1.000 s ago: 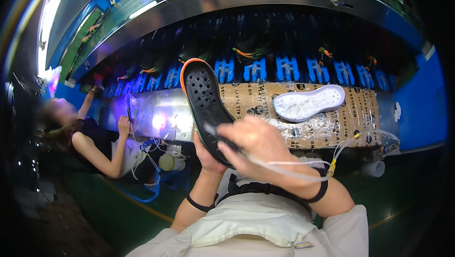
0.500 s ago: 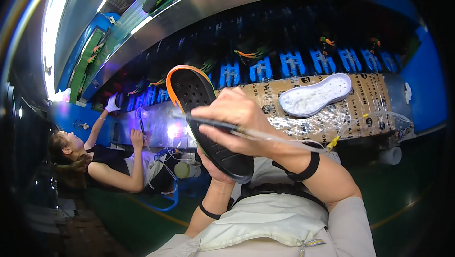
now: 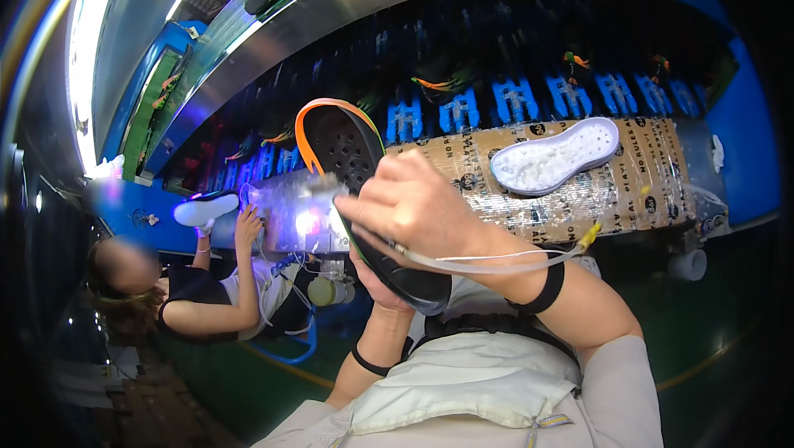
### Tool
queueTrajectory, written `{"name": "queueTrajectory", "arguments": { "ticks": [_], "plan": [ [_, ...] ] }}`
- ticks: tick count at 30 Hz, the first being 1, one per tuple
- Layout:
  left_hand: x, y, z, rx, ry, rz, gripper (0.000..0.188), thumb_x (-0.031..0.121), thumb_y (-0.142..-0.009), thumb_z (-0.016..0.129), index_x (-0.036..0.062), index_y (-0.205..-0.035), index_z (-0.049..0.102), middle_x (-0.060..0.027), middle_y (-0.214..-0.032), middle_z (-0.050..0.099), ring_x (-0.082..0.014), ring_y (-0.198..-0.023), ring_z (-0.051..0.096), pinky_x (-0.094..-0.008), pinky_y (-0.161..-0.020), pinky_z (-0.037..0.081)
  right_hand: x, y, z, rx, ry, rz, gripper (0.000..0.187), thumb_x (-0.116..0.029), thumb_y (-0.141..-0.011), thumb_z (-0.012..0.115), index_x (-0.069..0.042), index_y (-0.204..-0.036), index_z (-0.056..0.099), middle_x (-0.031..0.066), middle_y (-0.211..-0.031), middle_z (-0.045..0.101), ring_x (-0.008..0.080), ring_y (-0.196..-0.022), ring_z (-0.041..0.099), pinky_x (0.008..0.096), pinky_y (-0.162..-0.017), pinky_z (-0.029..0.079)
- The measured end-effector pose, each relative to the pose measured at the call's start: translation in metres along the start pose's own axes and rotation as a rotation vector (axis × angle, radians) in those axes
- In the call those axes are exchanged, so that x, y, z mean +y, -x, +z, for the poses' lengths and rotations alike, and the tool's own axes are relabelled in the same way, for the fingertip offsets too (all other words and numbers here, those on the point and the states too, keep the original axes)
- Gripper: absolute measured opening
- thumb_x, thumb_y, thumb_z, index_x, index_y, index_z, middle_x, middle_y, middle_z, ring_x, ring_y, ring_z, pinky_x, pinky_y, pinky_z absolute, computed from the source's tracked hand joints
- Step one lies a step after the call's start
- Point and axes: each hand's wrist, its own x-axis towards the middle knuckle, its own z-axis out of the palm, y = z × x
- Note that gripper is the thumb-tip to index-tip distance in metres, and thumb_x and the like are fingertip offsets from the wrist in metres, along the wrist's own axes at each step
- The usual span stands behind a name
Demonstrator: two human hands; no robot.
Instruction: Applying glue or primer to shoe outsoles at a factory workstation.
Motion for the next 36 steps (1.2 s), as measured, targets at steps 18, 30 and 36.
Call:
{"name": "queueTrajectory", "arguments": {
  "ticks": [18,30,36],
  "plan": [
    [0.001,-0.008,-0.01,0.086,-0.51,0.201,0.078,0.071,-0.104,0.031,0.0144,-0.156,0.044,-0.0131,-0.151,0.056,-0.03,-0.14,0.054,-0.0458,-0.12,0.042,-0.01,0.008,-0.004,-0.11,0.026,-0.057,0.028,-0.01,-0.072,0.081,-0.008,-0.1,0.076,0.0017,-0.077,0.064,0.0225,-0.076,0.061,0.0386,-0.077,0.046],
    [0.025,-0.013,-0.038,-0.013,-0.542,0.227,0.088,0.079,-0.099,0.036,0.0102,-0.151,0.05,-0.016,-0.148,0.058,-0.0321,-0.134,0.057,-0.0472,-0.117,0.044,-0.031,0.015,-0.001,-0.084,-0.014,-0.001,0.023,-0.017,-0.082,0.078,-0.006,-0.102,0.078,-0.0016,-0.078,0.065,0.0206,-0.087,0.06,0.039,-0.086,0.047],
    [0.021,-0.016,0.003,-0.111,-0.247,0.183,0.09,0.079,-0.097,0.045,0.0075,-0.151,0.05,-0.0228,-0.142,0.061,-0.0394,-0.132,0.057,-0.0551,-0.113,0.047,-0.027,0.014,-0.013,-0.095,-0.05,0.117,0.036,-0.014,-0.073,0.086,-0.008,-0.108,0.079,-0.0007,-0.081,0.067,0.0231,-0.087,0.061,0.0422,-0.091,0.047]
  ]
}}
